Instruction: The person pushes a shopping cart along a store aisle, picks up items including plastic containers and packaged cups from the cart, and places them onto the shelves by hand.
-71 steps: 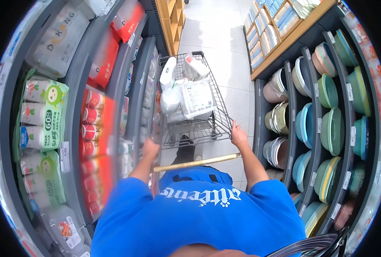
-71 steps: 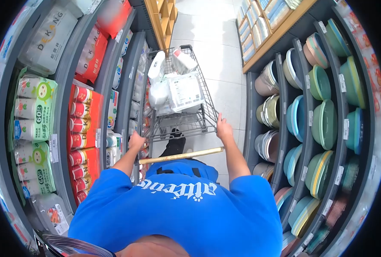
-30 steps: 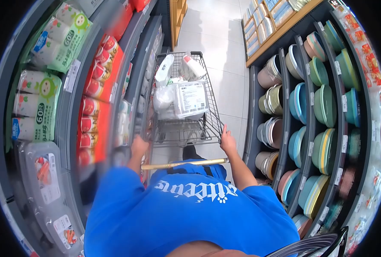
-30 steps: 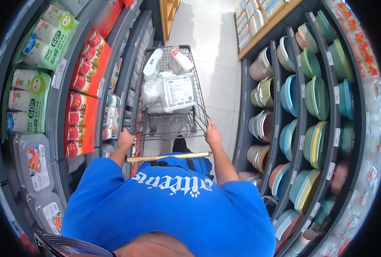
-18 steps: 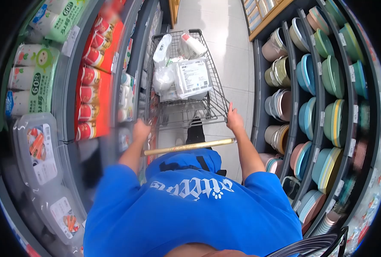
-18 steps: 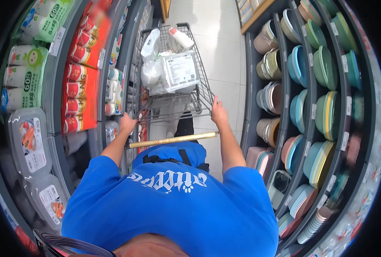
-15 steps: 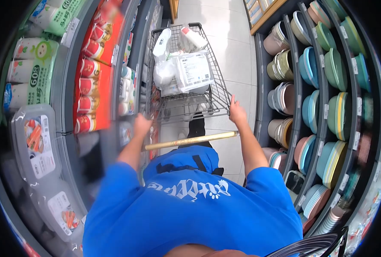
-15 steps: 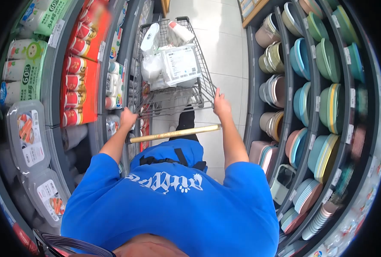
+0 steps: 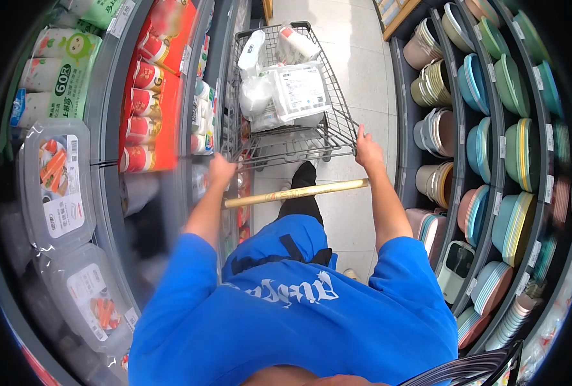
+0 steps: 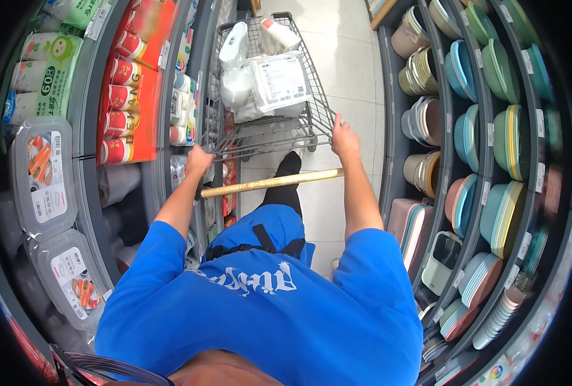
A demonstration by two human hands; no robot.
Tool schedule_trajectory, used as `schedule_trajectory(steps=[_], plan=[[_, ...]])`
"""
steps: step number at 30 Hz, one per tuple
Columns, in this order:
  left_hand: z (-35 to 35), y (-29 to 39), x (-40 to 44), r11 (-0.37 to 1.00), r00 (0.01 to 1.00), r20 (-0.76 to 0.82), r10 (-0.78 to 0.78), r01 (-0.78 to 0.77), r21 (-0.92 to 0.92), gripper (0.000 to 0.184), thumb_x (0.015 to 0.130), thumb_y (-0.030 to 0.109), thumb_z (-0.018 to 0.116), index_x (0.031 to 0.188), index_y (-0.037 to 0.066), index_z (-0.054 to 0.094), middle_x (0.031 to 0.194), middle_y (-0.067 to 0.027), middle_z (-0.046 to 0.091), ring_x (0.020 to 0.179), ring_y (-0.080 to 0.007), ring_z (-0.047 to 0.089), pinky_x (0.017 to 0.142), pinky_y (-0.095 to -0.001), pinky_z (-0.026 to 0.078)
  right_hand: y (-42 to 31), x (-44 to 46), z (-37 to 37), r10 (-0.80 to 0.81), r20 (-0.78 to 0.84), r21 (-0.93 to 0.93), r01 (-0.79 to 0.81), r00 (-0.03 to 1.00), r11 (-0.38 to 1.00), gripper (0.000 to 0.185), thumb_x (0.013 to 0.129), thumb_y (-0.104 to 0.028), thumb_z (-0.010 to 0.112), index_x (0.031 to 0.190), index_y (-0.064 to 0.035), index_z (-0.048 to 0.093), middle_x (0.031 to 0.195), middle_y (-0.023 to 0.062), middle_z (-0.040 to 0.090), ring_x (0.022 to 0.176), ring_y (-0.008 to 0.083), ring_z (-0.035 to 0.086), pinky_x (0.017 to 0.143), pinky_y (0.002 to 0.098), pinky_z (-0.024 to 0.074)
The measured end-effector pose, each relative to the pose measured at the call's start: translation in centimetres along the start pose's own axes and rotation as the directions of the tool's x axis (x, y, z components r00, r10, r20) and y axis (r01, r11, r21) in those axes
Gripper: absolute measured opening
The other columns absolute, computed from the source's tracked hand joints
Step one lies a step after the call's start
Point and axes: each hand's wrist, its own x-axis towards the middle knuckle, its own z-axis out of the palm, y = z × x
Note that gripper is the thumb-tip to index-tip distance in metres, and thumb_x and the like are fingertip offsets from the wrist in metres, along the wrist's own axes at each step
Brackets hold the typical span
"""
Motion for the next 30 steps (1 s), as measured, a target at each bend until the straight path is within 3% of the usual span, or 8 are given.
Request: schedule_trajectory(steps=[4, 7, 10, 19, 22, 30], plan=[[0.0, -1.4, -0.5, 0.996, 0.997, -0.064, 0.052, -0.047, 0.073, 0.064, 0.075, 0.032, 0.082, 0.12, -0.004, 0.054, 0.112, -0.0274, 0.07, 0.102, -0.0412, 0.07, 0.088, -0.0482, 0.056, -1.1, -1.8, 0.1, 0.008, 0.01, 0.009, -0.008, 1.0, 1.0, 0.095, 0.078, -0.002, 0.069, 0.157, -0.0021, 0.017, 0.119, 0.0273, 0.058, 0.092, 0.0423, 0.07, 0.077, 0.0487, 0.0592], [-0.3, -1.2, -1.4, 0.995, 0.999, 0.018, -0.035, 0.033, 0.098, 0.067, 0.076, 0.032, 0.078, 0.127, -0.002, 0.052, 0.119, -0.0247, 0.068, 0.112, -0.0414, 0.066, 0.096, -0.0487, 0.053, -0.8, -2.1, 1.2, 0.008, 0.007, 0.009, -0.008, 1.0, 1.0, 0.096, 0.077, -0.002, 0.069, 0.157, -0.0018, 0.016, 0.12, 0.0282, 0.058, 0.092, 0.0428, 0.07, 0.079, 0.0484, 0.0591], [0.3, -2.1, -1.8, 0.987, 1.0, -0.025, 0.018, -0.013, 0.162, 0.067, 0.076, 0.034, 0.078, 0.127, -0.001, 0.052, 0.117, -0.0247, 0.069, 0.112, -0.0405, 0.066, 0.096, -0.0483, 0.053, -0.6, -2.8, 1.7, -0.004, 0.018, 0.011, 0.004, 1.0, 1.0, 0.099, 0.076, -0.002, 0.07, 0.158, -0.0016, 0.013, 0.121, 0.0287, 0.057, 0.091, 0.0433, 0.069, 0.08, 0.0477, 0.059], [1.9, -4.5, -3.5, 0.991, 0.993, -0.094, 0.078, -0.067, 0.113, 0.067, 0.074, 0.031, 0.085, 0.12, -0.005, 0.054, 0.115, -0.0305, 0.067, 0.112, -0.0447, 0.064, 0.097, -0.0503, 0.051, -0.5, -5.4, 3.0, -0.021, -0.019, 0.002, 0.021, 1.0, 1.0, 0.101, 0.074, 0.0, 0.071, 0.157, -0.0006, 0.014, 0.118, 0.0279, 0.058, 0.09, 0.0435, 0.069, 0.078, 0.0478, 0.0587], [2.2, -5.4, -4.2, 0.989, 0.987, -0.112, 0.117, -0.105, 0.106, 0.061, 0.075, 0.032, 0.079, 0.121, -0.002, 0.056, 0.111, -0.0303, 0.068, 0.111, -0.0436, 0.065, 0.098, -0.0487, 0.051, -0.7, -6.4, 3.0, -0.014, -0.006, -0.006, 0.014, 1.0, 1.0, 0.1, 0.074, 0.0, 0.071, 0.157, 0.0, 0.015, 0.116, 0.0275, 0.059, 0.089, 0.0433, 0.069, 0.077, 0.0481, 0.0587], [2.0, -6.0, -7.9, 0.999, 0.996, -0.08, 0.044, -0.042, 0.026, 0.059, 0.076, 0.03, 0.08, 0.12, -0.002, 0.055, 0.113, -0.0296, 0.067, 0.109, -0.0453, 0.065, 0.094, -0.0508, 0.053, -0.4, -8.9, 4.1, -0.008, -0.001, 0.012, 0.008, 1.0, 1.0, 0.103, 0.073, -0.002, 0.074, 0.157, -0.0013, 0.014, 0.117, 0.0269, 0.058, 0.09, 0.0429, 0.07, 0.078, 0.0478, 0.0591]])
